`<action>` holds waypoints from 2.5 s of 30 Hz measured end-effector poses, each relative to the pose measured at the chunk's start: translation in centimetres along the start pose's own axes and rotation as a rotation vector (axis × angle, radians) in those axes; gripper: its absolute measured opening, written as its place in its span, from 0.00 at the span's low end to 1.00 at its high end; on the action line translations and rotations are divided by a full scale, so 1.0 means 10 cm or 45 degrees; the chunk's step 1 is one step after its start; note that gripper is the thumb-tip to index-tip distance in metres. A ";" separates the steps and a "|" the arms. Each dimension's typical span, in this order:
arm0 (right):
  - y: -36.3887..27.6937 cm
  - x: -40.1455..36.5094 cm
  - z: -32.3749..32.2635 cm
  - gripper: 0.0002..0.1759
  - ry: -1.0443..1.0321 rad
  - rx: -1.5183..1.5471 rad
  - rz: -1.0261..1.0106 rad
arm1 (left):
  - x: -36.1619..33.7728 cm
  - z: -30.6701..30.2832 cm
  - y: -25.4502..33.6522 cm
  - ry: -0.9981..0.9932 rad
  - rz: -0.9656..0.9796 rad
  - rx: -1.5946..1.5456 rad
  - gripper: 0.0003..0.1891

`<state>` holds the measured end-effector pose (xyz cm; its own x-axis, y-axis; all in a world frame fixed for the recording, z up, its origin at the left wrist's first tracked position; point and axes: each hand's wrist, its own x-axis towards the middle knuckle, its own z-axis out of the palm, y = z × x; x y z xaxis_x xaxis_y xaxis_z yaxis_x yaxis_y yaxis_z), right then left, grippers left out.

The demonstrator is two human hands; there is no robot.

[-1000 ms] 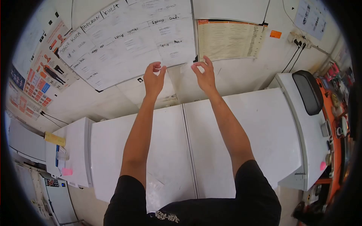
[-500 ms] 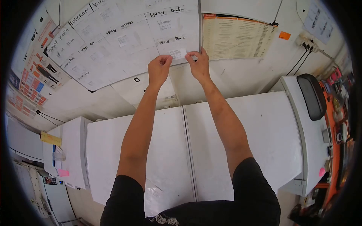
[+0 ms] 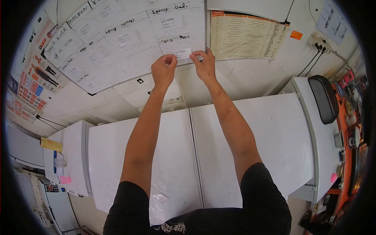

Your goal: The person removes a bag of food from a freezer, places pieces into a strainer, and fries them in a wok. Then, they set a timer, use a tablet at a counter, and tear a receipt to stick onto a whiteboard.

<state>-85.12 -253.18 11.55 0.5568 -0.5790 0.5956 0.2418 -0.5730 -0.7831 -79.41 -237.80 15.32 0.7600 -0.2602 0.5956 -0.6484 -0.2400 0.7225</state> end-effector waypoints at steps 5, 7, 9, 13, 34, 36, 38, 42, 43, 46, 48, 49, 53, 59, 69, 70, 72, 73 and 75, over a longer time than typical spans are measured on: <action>-0.04 -0.01 0.03 0.07 0.025 -0.063 0.016 | -0.01 0.02 -0.05 0.078 0.071 -0.012 0.11; -0.04 -0.02 0.03 0.07 0.031 -0.025 0.027 | -0.01 0.03 -0.08 0.090 0.071 -0.029 0.11; -0.04 -0.02 0.04 0.07 0.039 -0.019 0.045 | -0.01 0.04 -0.09 0.098 0.063 -0.029 0.11; -0.07 -0.03 0.06 0.07 0.062 -0.072 0.043 | -0.01 0.04 -0.08 0.118 0.044 -0.007 0.11; -0.12 -0.04 0.15 0.08 0.100 -0.143 0.089 | -0.02 0.08 -0.07 0.223 0.068 0.019 0.09; -0.13 -0.05 0.15 0.08 0.103 -0.143 0.085 | -0.02 0.07 -0.07 0.223 0.071 0.014 0.09; -0.14 -0.05 0.14 0.08 0.090 -0.130 0.085 | -0.02 0.07 -0.07 0.222 0.075 0.014 0.09; -0.14 -0.05 0.14 0.08 0.094 -0.136 0.077 | -0.03 0.06 -0.08 0.215 0.085 -0.011 0.09; -0.13 -0.06 0.15 0.08 0.095 -0.133 0.074 | -0.03 0.05 -0.08 0.212 0.084 -0.013 0.09; -0.14 -0.06 0.14 0.08 0.097 -0.109 0.069 | -0.03 0.06 -0.11 0.215 0.090 -0.049 0.09; -0.16 -0.08 0.13 0.08 0.102 -0.134 0.071 | -0.04 0.06 -0.11 0.217 0.089 -0.063 0.09; -0.17 -0.09 0.13 0.08 0.107 -0.170 0.073 | -0.05 0.05 -0.10 0.217 0.086 -0.059 0.09; -0.19 -0.09 0.14 0.09 0.133 -0.216 0.075 | -0.05 0.05 -0.11 0.222 0.083 -0.071 0.09; -0.21 -0.08 0.16 0.09 0.132 -0.224 0.096 | -0.03 0.07 -0.11 0.231 0.050 -0.067 0.10; -0.17 -0.08 0.21 0.10 0.192 -0.248 0.045 | -0.06 0.11 -0.06 0.331 -0.071 -0.071 0.10; -0.14 -0.08 0.21 0.10 0.187 -0.197 0.048 | -0.06 0.11 -0.06 0.341 -0.078 -0.074 0.10; -0.11 -0.07 0.21 0.10 0.181 -0.137 0.060 | -0.08 0.11 -0.09 0.341 -0.065 -0.071 0.11; -0.12 -0.08 0.20 0.10 0.180 -0.128 0.069 | -0.09 0.11 -0.11 0.332 -0.047 -0.064 0.11; -0.12 -0.09 0.20 0.10 0.181 -0.132 0.081 | -0.11 0.09 -0.13 0.310 -0.016 -0.071 0.11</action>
<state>-84.34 -250.80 11.63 0.4489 -0.6880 0.5702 0.1218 -0.5850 -0.8018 -79.47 -238.02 13.44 0.7610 -0.0225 0.6484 -0.6402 -0.1878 0.7449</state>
